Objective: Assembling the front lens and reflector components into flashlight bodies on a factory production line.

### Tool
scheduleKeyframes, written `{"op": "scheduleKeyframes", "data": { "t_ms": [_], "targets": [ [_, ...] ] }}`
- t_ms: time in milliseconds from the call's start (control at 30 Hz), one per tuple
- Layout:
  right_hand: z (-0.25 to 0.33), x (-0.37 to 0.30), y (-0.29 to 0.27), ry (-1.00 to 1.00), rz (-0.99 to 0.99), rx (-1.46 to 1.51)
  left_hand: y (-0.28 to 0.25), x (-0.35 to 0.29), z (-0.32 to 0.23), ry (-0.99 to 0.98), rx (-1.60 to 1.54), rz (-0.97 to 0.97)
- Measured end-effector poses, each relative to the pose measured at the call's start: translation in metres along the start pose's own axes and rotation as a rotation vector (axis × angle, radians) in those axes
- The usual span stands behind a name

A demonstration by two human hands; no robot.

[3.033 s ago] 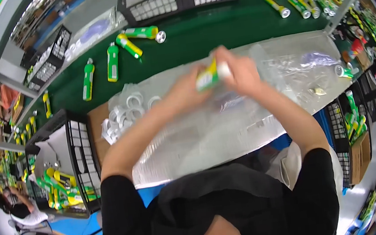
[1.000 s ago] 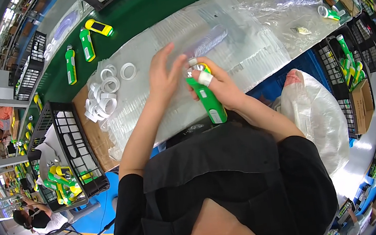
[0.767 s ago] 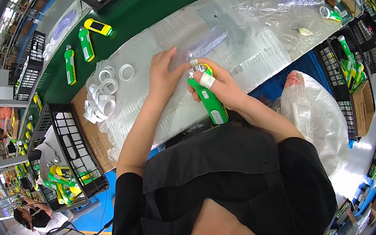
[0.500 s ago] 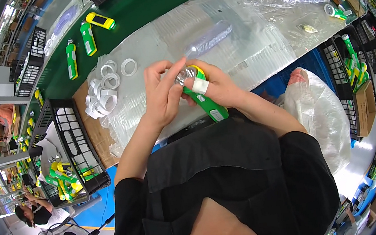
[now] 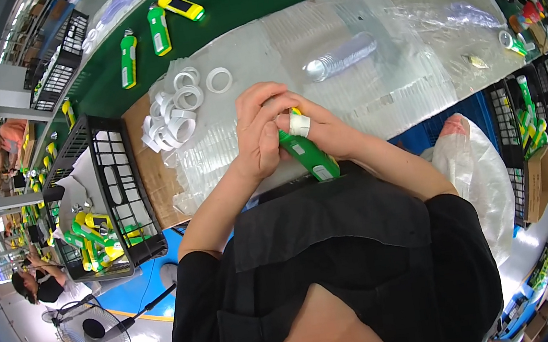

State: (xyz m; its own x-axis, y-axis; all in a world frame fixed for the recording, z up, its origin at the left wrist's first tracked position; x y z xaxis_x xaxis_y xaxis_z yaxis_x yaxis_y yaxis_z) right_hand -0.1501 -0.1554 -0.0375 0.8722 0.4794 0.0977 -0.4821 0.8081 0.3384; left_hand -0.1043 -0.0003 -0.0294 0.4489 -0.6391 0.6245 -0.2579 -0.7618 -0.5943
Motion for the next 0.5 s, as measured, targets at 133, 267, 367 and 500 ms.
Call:
{"op": "scheduleKeyframes", "data": {
  "t_ms": [133, 267, 367, 500],
  "targets": [
    [0.012, 0.022, -0.010, -0.044, 0.070, 0.009, -0.023, 0.005, 0.024, -0.124, 0.158, -0.060],
    [0.025, 0.049, -0.017, -0.274, -0.057, -0.153, -0.056, 0.007, 0.065, -0.402, 0.715, 0.207],
    [0.017, 0.053, -0.024, -0.322, 0.005, -0.214, -0.066, 0.001, 0.084, -0.421, 0.779, 0.432],
    [0.017, 0.051, -0.023, -0.301, 0.003, -0.207, -0.070, 0.004, 0.089, -0.413, 0.727, 0.507]
  ]
}}
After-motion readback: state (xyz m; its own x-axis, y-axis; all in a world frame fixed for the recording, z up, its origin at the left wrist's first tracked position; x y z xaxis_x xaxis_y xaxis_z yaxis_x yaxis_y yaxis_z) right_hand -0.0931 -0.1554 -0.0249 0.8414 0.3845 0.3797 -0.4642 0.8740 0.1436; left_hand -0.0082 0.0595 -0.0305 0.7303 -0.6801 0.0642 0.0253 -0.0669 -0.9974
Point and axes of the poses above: each hand's wrist, its own x-axis towards the middle knuckle, its own y-axis out of the palm, z = x × y, the point moved 1 cm from there along x, towards the middle knuckle, and after that the axes turned 11 degrees about z, right-handed, at the moved point
